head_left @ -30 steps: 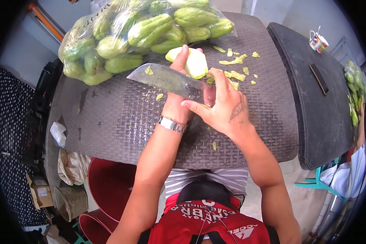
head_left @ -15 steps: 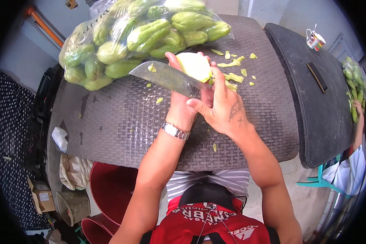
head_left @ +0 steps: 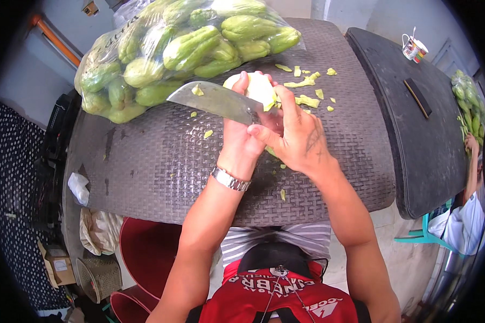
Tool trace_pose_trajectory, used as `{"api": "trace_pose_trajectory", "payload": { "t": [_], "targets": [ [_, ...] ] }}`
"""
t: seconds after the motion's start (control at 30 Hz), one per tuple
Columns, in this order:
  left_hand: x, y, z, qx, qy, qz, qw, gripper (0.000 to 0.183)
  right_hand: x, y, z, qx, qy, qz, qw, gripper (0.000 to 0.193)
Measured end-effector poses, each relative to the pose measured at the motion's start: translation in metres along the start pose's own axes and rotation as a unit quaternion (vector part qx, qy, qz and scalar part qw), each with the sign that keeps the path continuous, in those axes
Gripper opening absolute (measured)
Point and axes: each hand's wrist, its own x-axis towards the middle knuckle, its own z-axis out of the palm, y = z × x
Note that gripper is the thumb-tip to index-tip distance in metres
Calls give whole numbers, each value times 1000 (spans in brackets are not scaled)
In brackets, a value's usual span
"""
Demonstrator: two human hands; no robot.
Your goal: The person peels a chayote with a knife and then cuts the peeled vegetable into smaller pieces.
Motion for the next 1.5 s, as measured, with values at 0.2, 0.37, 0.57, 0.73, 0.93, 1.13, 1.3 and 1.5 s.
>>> {"api": "trace_pose_trajectory", "payload": {
  "t": [0.2,0.37,0.57,0.73,0.93,1.13,1.3,1.5],
  "targets": [
    [-3,-2,6,-32,38,-19,999,26,3,-6,-5,-16,33,3,999,73],
    [-1,-1,-6,-59,-10,-16,998,25,7,-3,-3,-4,62,15,998,67],
    [-3,-2,-8,-37,22,34,998,29,6,0,-7,0,67,11,998,65],
    [-1,-6,-14,18,107,58,992,25,4,5,1,-53,84,11,995,69],
    [1,-10,-18,-13,93,51,994,24,4,-1,3,-73,94,46,992,63],
    [-8,-34,9,26,167,73,983,18,15,17,-5,-53,176,79,980,47],
    [-3,-18,6,88,176,54,979,19,17,38,-21,32,90,224,970,44],
    [5,17,-6,67,115,-77,988,41,19,46,-32,129,-27,390,911,51]
  ]
}}
